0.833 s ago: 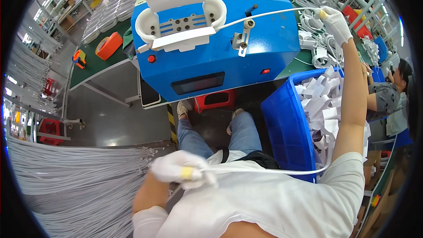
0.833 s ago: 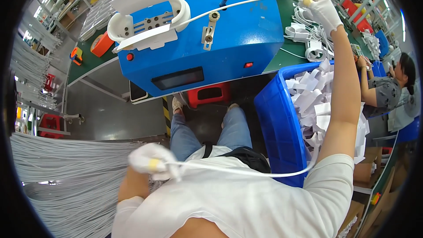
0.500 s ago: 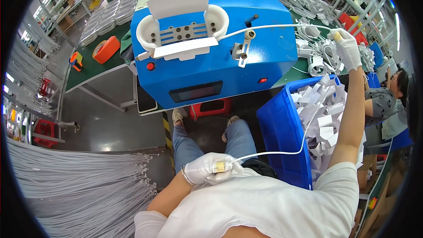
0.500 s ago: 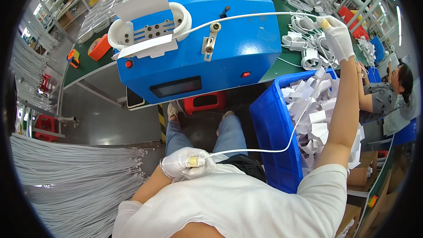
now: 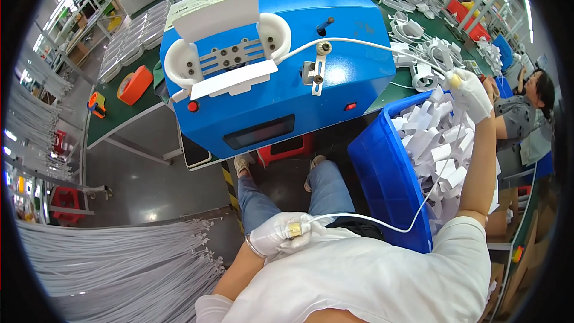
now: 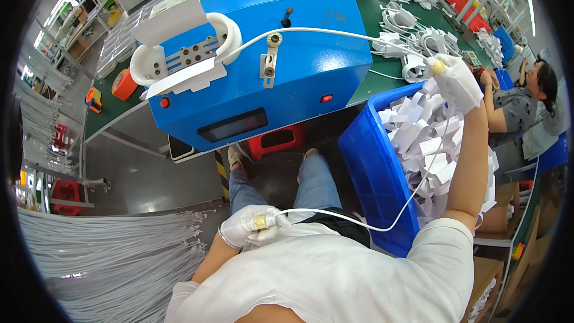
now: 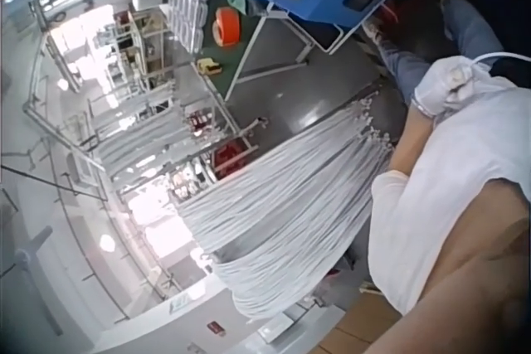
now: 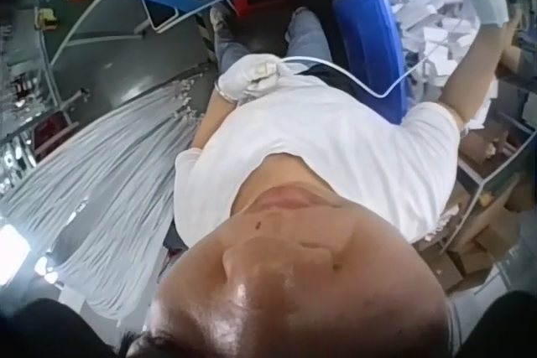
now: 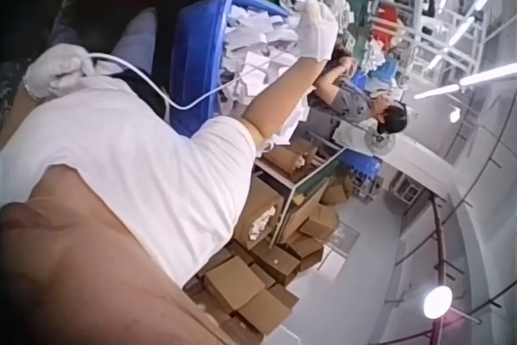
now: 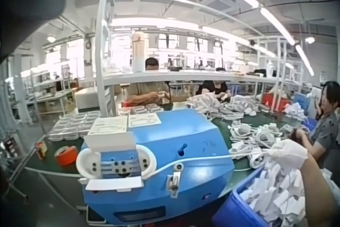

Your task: Use a winding machine to bundle and tie white electrical cables in a factory assembly line.

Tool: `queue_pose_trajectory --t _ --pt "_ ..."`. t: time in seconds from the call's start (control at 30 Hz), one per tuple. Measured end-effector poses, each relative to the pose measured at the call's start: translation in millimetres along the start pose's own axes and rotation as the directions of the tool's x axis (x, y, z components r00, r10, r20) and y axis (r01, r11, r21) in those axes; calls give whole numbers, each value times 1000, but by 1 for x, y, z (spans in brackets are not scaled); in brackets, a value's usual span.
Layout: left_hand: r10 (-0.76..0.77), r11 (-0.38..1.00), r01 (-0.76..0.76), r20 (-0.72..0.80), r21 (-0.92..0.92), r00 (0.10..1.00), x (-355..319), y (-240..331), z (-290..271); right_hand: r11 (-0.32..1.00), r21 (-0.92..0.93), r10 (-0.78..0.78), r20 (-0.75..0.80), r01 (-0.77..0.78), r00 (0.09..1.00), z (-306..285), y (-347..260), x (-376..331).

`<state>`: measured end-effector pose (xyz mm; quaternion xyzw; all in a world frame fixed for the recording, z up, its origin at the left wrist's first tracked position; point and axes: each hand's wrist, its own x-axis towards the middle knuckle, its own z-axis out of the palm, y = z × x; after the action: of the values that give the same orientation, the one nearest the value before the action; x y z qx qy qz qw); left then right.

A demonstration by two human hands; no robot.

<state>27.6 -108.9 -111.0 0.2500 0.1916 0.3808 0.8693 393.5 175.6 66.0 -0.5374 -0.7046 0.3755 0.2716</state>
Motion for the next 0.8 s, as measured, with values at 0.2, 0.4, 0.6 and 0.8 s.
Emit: queue_pose_trajectory --t 0.2,0.4,0.6,0.8 --pt "-26 1000 26 22 -12 999 1 4 -8 945 269 172 69 -185 983 5 22 -34" --pt "-46 992 46 -5 117 999 11 17 2 927 329 149 116 -180 982 8 33 -35" --pt "-114 958 108 9 265 993 26 33 12 940 322 48 205 -114 977 45 -2 -18" --pt "-148 943 132 29 304 989 44 42 21 893 441 -45 283 -88 958 68 -13 3"
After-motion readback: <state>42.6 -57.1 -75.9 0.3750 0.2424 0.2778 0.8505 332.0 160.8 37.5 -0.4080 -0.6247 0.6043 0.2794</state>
